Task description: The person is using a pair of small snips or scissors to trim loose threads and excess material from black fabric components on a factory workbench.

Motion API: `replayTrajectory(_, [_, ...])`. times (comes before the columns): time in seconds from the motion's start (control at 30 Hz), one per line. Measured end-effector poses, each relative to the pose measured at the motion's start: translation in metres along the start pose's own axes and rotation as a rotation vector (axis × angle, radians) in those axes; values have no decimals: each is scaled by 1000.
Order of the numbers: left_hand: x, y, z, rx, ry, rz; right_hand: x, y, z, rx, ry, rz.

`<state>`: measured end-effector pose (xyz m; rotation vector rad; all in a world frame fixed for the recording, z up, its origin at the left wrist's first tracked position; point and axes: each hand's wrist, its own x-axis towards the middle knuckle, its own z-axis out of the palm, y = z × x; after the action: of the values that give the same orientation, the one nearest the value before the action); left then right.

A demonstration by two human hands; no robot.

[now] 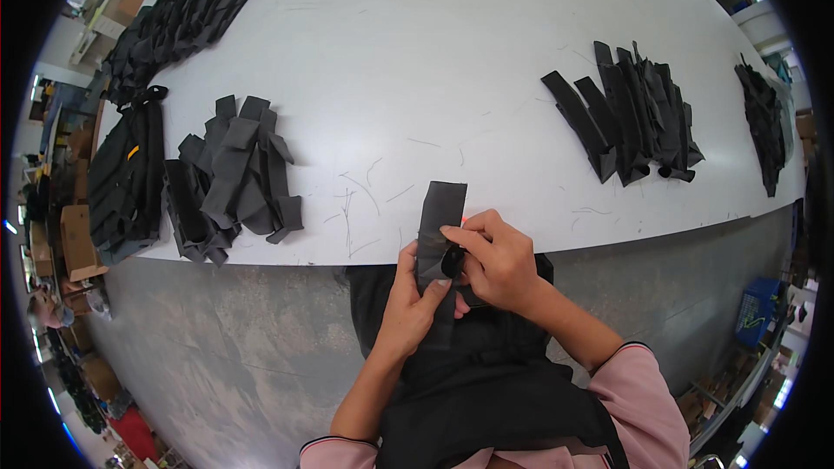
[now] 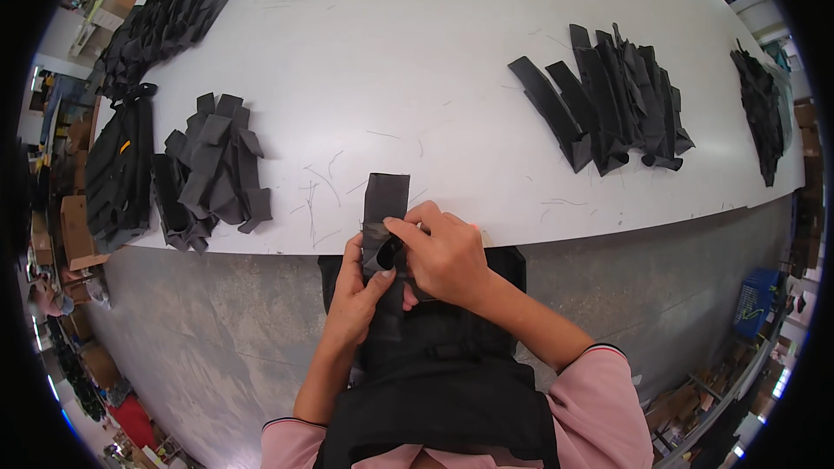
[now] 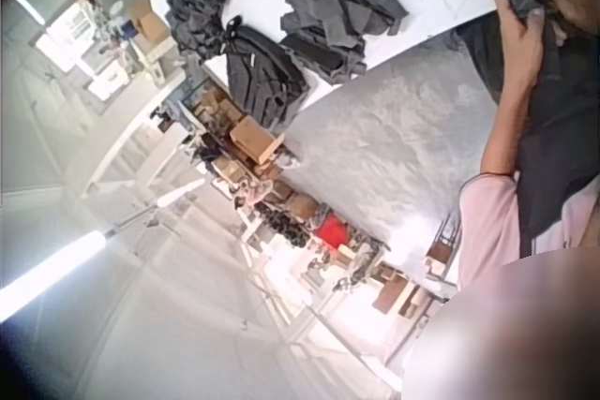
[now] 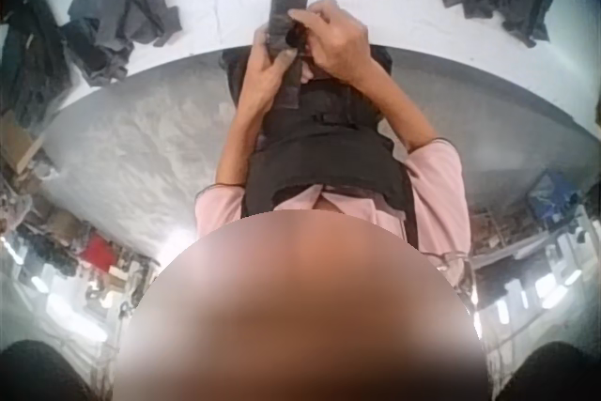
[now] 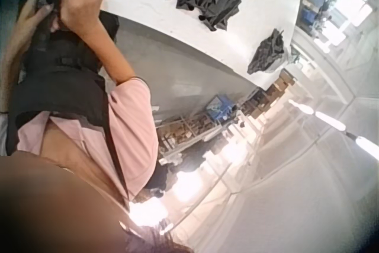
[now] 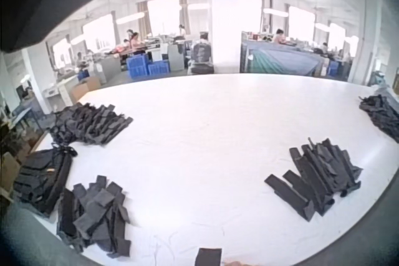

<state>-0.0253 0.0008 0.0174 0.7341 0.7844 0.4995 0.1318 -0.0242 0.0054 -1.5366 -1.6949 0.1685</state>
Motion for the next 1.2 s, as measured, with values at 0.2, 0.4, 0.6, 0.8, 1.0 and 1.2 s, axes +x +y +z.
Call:
replayTrajectory(0.2, [0, -1, 1, 21, 1, -15, -1, -1, 0, -97, 25, -40])
replayTrajectory(0.4, [-1, -1, 1, 11, 8, -20, -2, -2, 2, -120, 50, -65])
replayTrajectory(0.6, [1, -1, 0, -3, -21, -33, -8, -2, 3, -100, 84, -22])
replayTrajectory(0.8, [1, 1, -3, 7, -15, -17, -6, -5, 5, 181, 61, 191])
replayTrajectory(1.0, [0, -1, -5, 43, -3, -40, -4, -8, -1, 205, -29, 285])
replayTrajectory(1.2, [2, 2, -7, 33, 1, -58, -1, -5, 0, 151, -116, 282])
